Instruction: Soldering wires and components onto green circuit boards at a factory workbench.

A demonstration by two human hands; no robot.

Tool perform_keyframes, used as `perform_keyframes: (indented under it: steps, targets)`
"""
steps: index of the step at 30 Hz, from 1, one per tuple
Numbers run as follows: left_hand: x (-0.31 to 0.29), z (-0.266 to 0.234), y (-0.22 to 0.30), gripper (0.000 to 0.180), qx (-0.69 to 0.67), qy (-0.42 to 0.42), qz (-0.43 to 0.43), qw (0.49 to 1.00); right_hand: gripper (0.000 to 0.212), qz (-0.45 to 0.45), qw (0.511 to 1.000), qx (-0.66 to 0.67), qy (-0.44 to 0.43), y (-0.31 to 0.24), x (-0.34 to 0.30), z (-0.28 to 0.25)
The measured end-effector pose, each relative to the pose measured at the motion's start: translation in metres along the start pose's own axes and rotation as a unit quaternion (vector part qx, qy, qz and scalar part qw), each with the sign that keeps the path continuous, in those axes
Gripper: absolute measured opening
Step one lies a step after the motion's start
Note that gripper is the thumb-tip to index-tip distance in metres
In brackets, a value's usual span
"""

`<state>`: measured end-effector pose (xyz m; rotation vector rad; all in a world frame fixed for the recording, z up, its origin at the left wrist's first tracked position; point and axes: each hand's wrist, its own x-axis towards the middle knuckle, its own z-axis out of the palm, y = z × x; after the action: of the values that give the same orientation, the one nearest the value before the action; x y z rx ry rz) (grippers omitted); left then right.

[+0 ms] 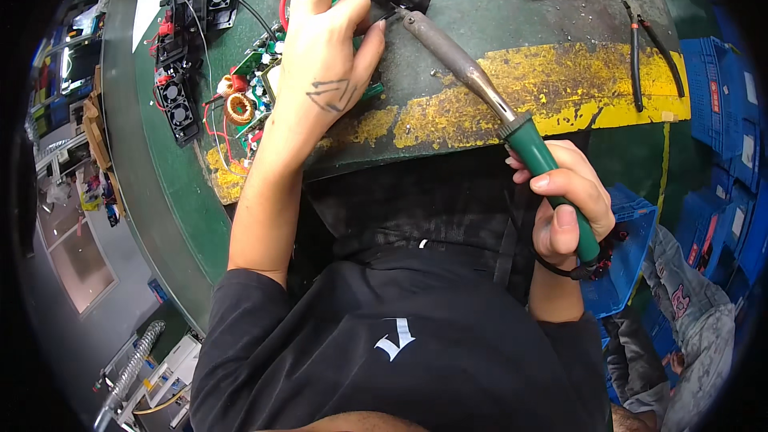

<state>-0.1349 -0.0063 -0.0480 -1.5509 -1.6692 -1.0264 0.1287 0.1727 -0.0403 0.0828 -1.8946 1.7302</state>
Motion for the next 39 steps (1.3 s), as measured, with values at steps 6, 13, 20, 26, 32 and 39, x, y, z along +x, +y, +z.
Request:
perform_keyframes:
  steps: [6,13,20,26,32,39]
  targets:
    - [0.041,-0.032,0.042,0.019,0.068,-0.203,-0.204,0.955,0.031,0.010,1.000,-0.001,-0.005,-0.001,0.002,-0.003]
    - [0.000,-0.003,-0.005,0.017,0.055,0.005,0.042,0.998,0.026,0.001,0.999,-0.039,-0.002,-0.002,0.000,0.009]
    - [0.038,-0.032,0.043,0.017,0.095,-0.200,-0.202,0.954,0.026,0.034,0.997,0.021,0.069,0.003,-0.015,0.025]
    - [0.028,-0.026,0.033,0.015,0.080,-0.208,-0.211,0.952,0.026,0.065,0.987,0.073,0.129,0.008,-0.025,0.033]
    - [-0.003,-0.008,0.003,0.015,0.115,-0.052,0.005,0.992,0.027,0.159,0.959,0.145,0.186,0.003,-0.030,0.034]
    - [0.038,-0.038,0.044,0.019,0.105,-0.223,-0.183,0.952,0.028,0.165,0.961,0.126,0.183,-0.005,-0.022,0.034]
